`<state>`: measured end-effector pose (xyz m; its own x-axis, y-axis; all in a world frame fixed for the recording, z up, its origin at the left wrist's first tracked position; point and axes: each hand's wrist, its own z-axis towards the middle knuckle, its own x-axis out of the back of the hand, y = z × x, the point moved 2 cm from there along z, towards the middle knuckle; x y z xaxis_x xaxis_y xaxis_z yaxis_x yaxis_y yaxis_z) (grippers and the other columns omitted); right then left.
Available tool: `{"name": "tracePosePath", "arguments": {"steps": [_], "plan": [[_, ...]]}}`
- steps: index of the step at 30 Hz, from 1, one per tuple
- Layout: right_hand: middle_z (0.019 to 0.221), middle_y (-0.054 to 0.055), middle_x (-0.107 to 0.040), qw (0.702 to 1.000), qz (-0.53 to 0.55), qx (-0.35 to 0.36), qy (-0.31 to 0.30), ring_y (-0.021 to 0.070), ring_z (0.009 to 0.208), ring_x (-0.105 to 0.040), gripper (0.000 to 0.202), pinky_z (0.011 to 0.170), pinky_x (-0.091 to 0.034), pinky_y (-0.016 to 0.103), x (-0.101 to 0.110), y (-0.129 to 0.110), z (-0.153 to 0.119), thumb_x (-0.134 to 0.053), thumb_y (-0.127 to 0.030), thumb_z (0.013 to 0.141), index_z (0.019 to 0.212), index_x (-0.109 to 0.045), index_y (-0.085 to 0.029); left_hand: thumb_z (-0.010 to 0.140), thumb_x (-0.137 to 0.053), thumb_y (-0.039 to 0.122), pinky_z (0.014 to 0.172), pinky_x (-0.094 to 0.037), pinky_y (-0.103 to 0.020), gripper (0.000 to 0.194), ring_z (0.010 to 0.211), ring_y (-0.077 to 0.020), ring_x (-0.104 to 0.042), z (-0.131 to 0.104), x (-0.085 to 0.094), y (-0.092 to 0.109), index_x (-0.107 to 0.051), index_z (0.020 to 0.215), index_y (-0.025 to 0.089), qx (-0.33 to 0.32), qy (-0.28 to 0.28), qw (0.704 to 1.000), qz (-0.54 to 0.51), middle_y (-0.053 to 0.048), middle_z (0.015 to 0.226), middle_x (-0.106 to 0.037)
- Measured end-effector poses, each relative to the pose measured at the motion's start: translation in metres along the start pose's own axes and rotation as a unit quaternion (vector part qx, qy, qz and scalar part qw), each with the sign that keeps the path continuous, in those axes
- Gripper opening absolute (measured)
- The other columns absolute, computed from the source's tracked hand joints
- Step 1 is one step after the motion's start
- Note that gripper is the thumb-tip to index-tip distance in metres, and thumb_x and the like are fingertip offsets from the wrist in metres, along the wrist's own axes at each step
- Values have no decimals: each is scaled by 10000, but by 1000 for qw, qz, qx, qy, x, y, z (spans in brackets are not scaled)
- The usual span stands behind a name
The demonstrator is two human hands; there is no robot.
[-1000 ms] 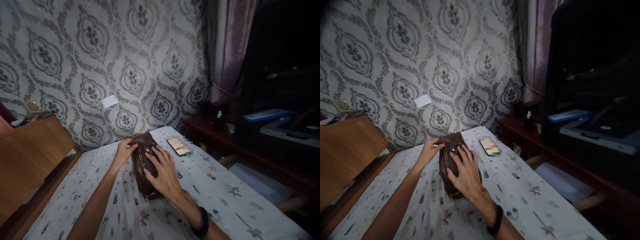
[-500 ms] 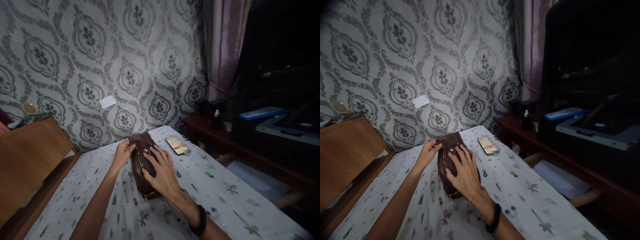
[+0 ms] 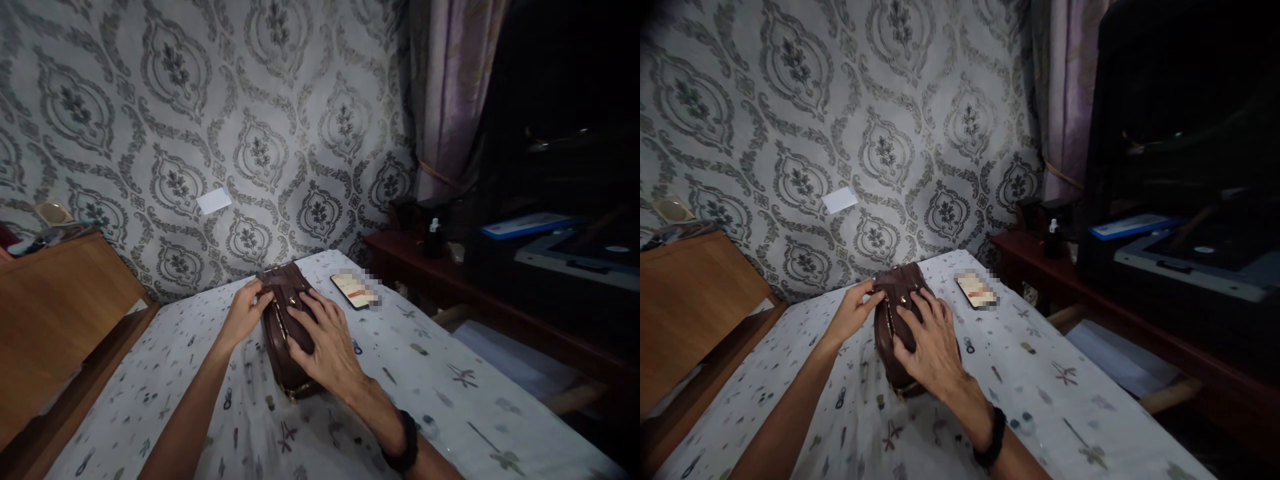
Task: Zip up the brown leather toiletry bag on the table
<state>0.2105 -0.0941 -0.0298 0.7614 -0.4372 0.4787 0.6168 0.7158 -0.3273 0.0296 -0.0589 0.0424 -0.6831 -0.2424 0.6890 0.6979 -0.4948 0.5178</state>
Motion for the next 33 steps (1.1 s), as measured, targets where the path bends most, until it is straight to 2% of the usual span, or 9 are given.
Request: {"name": "tracePosePath", "arguments": {"steps": [5, 10, 13, 15, 17, 20, 25, 28, 33], "plan": [[1369, 177, -620, 1000, 3, 3, -1, 386, 1352, -482, 404, 1061, -421, 619, 1, 0, 1, -617, -245, 835, 1232, -665, -189, 922, -542, 286, 936, -447, -341, 192, 980, -222, -605, -3, 1, 12, -666, 830, 173, -15, -50, 998, -43, -66, 961, -669], [1367, 168, -619, 1000, 19, 4, 18, 377, 1349, -498, 362, 1062, -435, 622, -1, 3, -1, -592, -273, 882, 1231, -655, -200, 912, -556, 341, 827, -477, -315, 227, 883, -210, -615, -5, -4, 4, -669, 822, 167, 54, -19, 995, -86, -53, 893, -667], [1416, 176, -579, 998, 34, -15, 46, 352, 1338, -522, 382, 1058, -467, 588, -1, 6, -6, -548, -288, 923, 1289, -610, -196, 900, -557, 331, 808, -494, -310, 180, 880, -204, -629, -5, -9, -4, -648, 909, 176, 79, 17, 991, -104, -48, 921, -683], [1421, 182, -573, 996, 40, -35, 65, 339, 1321, -542, 405, 1052, -487, 569, 1, 8, -12, -538, -306, 941, 1327, -574, -189, 878, -567, 277, 872, -502, -337, 206, 972, -217, -636, -4, -10, -3, -621, 1058, 192, 63, 51, 993, -81, -56, 1026, -688], [1408, 176, -585, 994, 46, -51, 79, 330, 1315, -551, 383, 1056, -493, 559, 3, 9, -19, -544, -316, 949, 1310, -577, -192, 865, -550, 208, 978, -484, -396, 402, 1128, -242, -603, -3, -10, 3, -550, 1267, 216, 31, 80, 996, -22, -83, 1194, -654], [1385, 159, -614, 993, 59, -56, 91, 323, 1331, -545, 337, 1076, -483, 558, 5, 9, -27, -557, -292, 949, 1269, -607, -199, 876, -471, 117, 1104, -398, -489, 549, 1337, -284, -471, 1, -13, 20, -491, 1411, 240, -39, 77, 989, 119, -123, 1398, -539], [1339, 131, -668, 991, 75, -52, 95, 319, 1341, -546, 342, 1067, -494, 558, 7, 8, -29, -548, -235, 947, 1278, -632, -206, 977, -403, 153, 1155, -292, -584, 375, 1478, -333, -285, 13, -27, 45, -612, 1283, 207, -138, -13, 952, 274, -140, 1480, -500], [1283, 113, -708, 990, 83, -52, 98, 316, 1317, -568, 326, 1041, -515, 552, 9, 9, -28, -535, -218, 952, 1255, -657, -220, 1005, -407, 186, 1128, -305, -589, 315, 1393, -319, -387, 22, -35, 48, -633, 1224, 209, -147, -52, 939, 308, -127, 1358, -593], [1215, 101, -744, 991, 81, -43, 102, 324, 1292, -582, 298, 1005, -527, 558, 12, 9, -27, -516, -199, 961, 1210, -679, -219, 969, -514, 203, 974, -422, -464, 152, 1077, -280, -523, 32, -36, 50, -663, 993, 187, -127, -89, 929, 337, -98, 1046, -635]]}}
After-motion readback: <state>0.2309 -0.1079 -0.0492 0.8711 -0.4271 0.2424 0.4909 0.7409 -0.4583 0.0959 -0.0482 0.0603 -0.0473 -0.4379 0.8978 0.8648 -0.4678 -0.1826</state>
